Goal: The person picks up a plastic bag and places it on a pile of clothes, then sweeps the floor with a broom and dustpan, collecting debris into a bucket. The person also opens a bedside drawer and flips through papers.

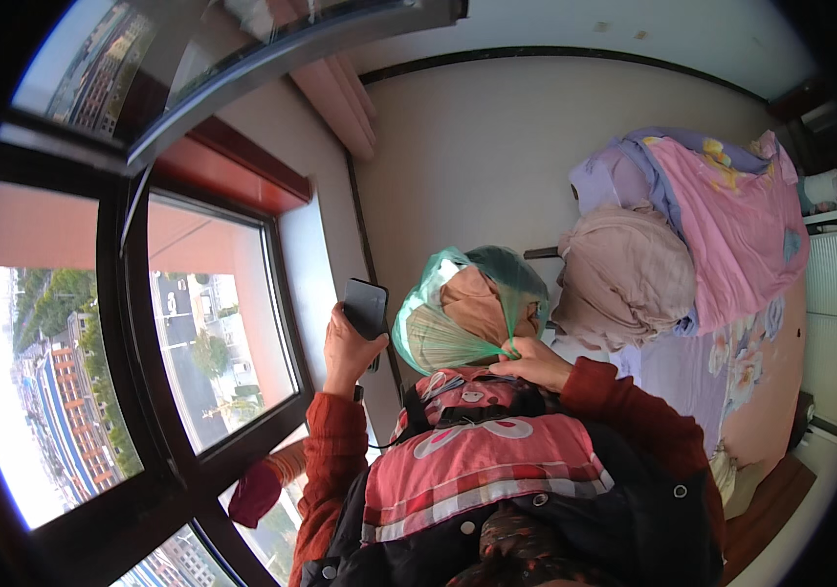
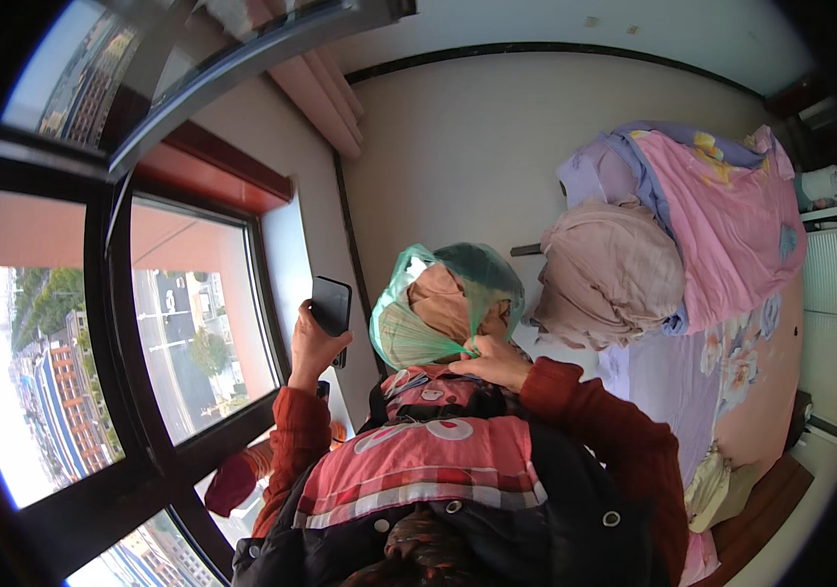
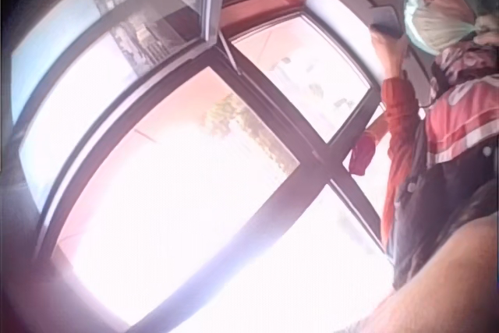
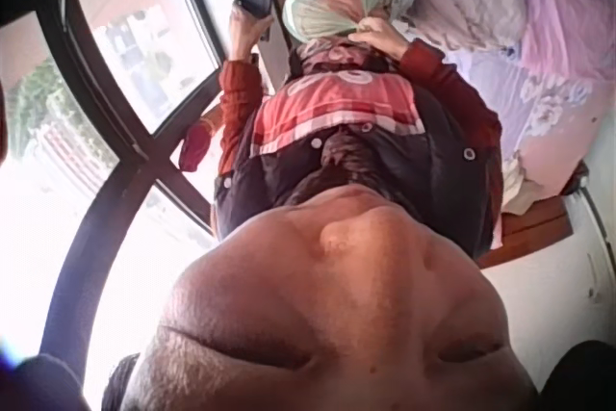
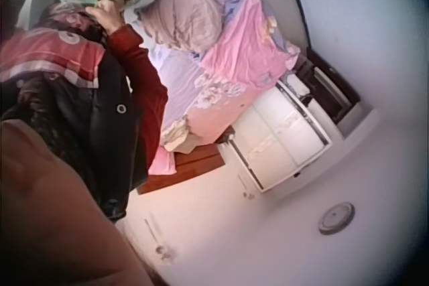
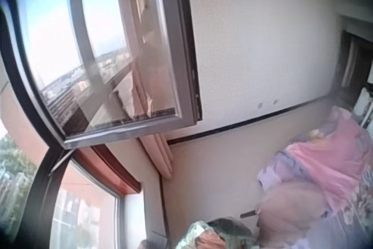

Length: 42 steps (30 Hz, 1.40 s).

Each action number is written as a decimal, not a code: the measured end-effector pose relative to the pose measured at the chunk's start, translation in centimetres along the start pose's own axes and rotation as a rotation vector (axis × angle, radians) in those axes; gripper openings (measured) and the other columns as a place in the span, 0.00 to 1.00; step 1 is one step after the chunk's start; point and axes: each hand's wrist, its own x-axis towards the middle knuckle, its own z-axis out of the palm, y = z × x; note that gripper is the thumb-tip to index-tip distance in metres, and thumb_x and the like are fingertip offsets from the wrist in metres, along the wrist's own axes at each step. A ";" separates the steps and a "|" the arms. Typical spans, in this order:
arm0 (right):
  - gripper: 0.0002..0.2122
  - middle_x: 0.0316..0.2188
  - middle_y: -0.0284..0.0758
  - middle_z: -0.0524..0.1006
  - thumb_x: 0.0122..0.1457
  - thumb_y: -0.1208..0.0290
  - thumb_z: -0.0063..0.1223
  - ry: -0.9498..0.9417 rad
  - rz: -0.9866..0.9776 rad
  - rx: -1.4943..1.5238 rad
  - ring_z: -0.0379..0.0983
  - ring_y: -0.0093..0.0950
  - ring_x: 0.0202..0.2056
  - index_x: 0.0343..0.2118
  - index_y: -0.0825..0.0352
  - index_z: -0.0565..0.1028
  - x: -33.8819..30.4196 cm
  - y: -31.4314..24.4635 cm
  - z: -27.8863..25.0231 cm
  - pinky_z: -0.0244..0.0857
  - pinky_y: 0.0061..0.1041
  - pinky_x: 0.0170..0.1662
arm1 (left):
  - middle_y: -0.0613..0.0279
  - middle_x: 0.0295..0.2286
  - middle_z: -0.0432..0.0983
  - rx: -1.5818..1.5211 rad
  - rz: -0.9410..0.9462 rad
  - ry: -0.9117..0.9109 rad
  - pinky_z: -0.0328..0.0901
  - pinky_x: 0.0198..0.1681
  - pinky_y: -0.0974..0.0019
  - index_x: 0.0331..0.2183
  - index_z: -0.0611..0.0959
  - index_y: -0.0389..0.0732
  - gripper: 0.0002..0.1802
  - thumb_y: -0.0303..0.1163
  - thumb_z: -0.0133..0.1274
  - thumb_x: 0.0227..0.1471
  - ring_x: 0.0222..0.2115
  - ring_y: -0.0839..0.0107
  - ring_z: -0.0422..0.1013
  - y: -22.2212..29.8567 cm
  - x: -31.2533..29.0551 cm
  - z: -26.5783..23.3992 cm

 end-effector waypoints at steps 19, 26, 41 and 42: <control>0.19 0.19 0.41 0.73 0.37 0.53 0.61 0.028 -0.258 -0.259 0.72 0.35 0.25 0.18 0.67 0.71 17.5 -13.7 -26.9 0.62 0.31 0.30 | 0.45 0.38 0.68 0.041 0.602 0.132 0.63 0.44 0.56 0.48 0.63 0.32 0.43 0.36 0.61 0.29 0.41 0.49 0.65 36.9 24.4 1.8; 0.19 0.18 0.39 0.72 0.37 0.58 0.64 0.084 -0.130 -0.009 0.71 0.28 0.21 0.20 0.70 0.70 19.1 -16.5 -36.3 0.62 0.26 0.25 | 0.43 0.40 0.65 0.053 0.575 0.131 0.63 0.44 0.55 0.51 0.60 0.33 0.46 0.34 0.63 0.29 0.42 0.48 0.65 41.0 30.9 2.5; 0.08 0.19 0.25 0.67 0.46 0.70 0.58 0.414 0.065 0.583 0.61 0.17 0.22 0.20 0.61 0.69 23.3 -15.6 -64.1 0.53 0.15 0.29 | 0.43 0.42 0.66 -0.086 0.338 0.305 0.61 0.46 0.53 0.50 0.61 0.34 0.44 0.35 0.61 0.31 0.43 0.46 0.64 51.8 55.5 6.2; 0.08 0.18 0.25 0.67 0.46 0.69 0.58 0.495 0.064 0.608 0.62 0.18 0.22 0.20 0.62 0.70 23.1 -15.4 -65.3 0.54 0.17 0.29 | 0.43 0.43 0.66 -0.076 0.359 0.273 0.61 0.46 0.53 0.50 0.61 0.34 0.43 0.35 0.61 0.31 0.44 0.47 0.64 53.9 57.6 6.4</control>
